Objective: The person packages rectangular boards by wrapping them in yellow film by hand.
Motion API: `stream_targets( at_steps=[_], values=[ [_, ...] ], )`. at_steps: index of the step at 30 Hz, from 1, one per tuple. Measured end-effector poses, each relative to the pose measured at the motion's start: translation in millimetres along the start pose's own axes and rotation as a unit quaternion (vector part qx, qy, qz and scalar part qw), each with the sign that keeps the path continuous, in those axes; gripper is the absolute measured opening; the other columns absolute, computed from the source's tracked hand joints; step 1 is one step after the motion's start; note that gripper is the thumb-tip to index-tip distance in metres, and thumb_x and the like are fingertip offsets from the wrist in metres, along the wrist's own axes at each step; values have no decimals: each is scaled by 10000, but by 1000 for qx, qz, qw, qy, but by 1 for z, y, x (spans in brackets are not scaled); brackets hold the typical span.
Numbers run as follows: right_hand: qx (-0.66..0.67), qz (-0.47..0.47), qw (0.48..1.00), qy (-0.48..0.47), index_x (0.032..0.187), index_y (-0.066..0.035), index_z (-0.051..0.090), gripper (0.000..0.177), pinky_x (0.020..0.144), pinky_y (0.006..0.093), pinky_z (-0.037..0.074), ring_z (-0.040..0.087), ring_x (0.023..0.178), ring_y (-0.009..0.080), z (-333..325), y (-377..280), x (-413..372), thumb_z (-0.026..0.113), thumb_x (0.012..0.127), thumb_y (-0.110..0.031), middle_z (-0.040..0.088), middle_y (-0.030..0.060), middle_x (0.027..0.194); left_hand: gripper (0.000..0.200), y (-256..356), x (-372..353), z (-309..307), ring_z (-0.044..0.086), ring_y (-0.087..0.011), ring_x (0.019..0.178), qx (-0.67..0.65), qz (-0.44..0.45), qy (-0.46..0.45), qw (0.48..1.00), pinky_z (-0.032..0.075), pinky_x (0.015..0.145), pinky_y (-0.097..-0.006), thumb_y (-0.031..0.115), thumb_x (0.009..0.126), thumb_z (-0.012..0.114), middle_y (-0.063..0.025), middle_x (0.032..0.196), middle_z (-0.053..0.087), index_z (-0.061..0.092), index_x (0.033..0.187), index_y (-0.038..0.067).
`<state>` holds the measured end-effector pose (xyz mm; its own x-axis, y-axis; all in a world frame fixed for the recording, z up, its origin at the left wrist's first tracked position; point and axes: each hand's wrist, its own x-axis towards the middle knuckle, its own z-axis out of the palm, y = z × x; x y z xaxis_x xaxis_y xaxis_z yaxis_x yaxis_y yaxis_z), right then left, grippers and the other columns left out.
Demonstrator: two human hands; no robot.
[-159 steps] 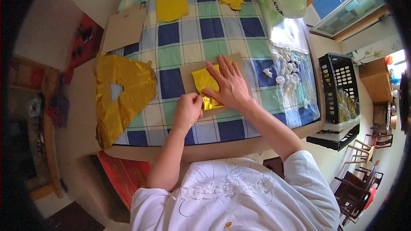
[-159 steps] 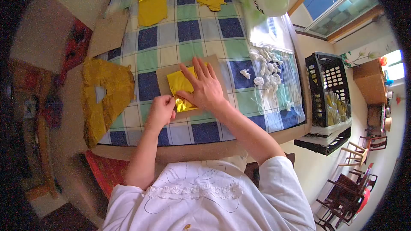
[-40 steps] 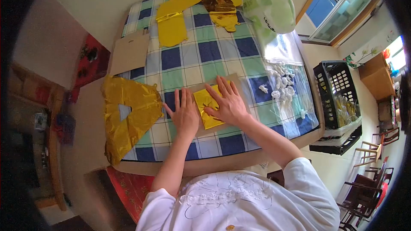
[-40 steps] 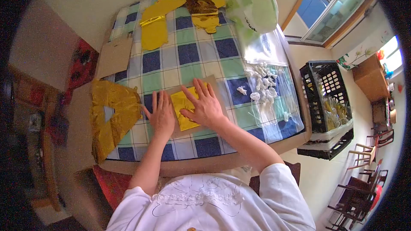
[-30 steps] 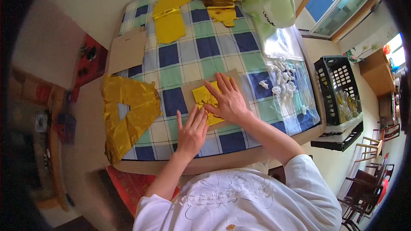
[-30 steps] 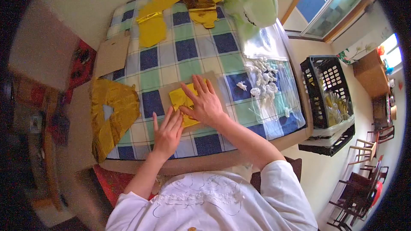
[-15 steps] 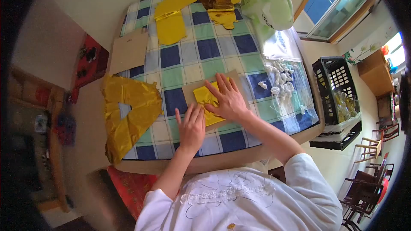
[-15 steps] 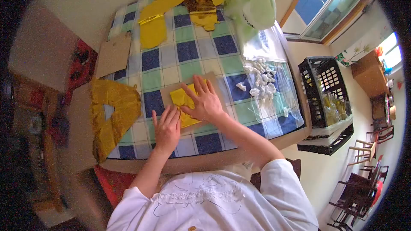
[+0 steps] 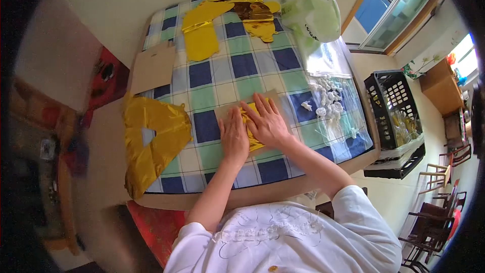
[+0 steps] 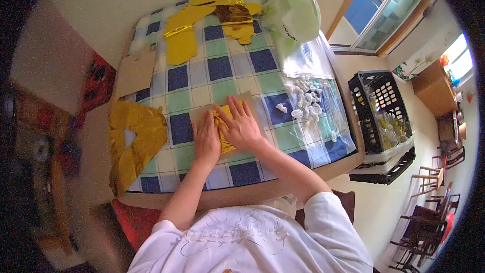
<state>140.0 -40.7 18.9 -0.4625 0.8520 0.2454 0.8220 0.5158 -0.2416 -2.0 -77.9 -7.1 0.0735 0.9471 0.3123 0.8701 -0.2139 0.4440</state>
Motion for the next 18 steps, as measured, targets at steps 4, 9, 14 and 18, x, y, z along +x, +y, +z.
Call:
stream_targets(
  at_steps=[4, 9, 14, 18],
  values=[
    [22, 9, 1000, -8, 1453, -159, 339, 534, 1154, 486, 151, 239, 1408, 328, 3, 3, -2, 405, 947, -318, 295, 203, 1494, 598, 3, -3, -10, 252, -232, 1414, 97, -3, -46, 994, 70, 1119, -605, 325, 961, 438, -128, 1483, 346, 289, 1448, 12],
    [14, 33, 999, 2, 1429, -126, 378, 518, 1149, 485, 167, 262, 1405, 291, 4, 13, -7, 431, 937, -281, 315, 160, 1497, 725, 4, -4, -10, 181, -212, 1440, 124, -31, -81, 988, 9, 1090, -665, 463, 930, 469, -107, 1535, 253, 252, 1468, 29],
    [2, 63, 998, 19, 1417, -128, 402, 525, 1151, 491, 157, 240, 1418, 271, -4, 28, -16, 467, 929, -311, 320, 154, 1497, 800, 8, -1, -16, 154, -220, 1448, 115, -52, -118, 985, -2, 1094, -659, 516, 903, 492, -101, 1549, 221, 217, 1478, 32],
    [-76, 48, 995, 39, 1334, -120, 486, 486, 1099, 486, 247, 383, 1301, 276, -27, 50, -16, 542, 892, -316, 471, 156, 1335, 805, 6, 0, -17, 137, -224, 1452, 123, -51, -135, 982, 11, 1098, -652, 517, 908, 482, -105, 1554, 210, 201, 1483, 29]
  ],
)
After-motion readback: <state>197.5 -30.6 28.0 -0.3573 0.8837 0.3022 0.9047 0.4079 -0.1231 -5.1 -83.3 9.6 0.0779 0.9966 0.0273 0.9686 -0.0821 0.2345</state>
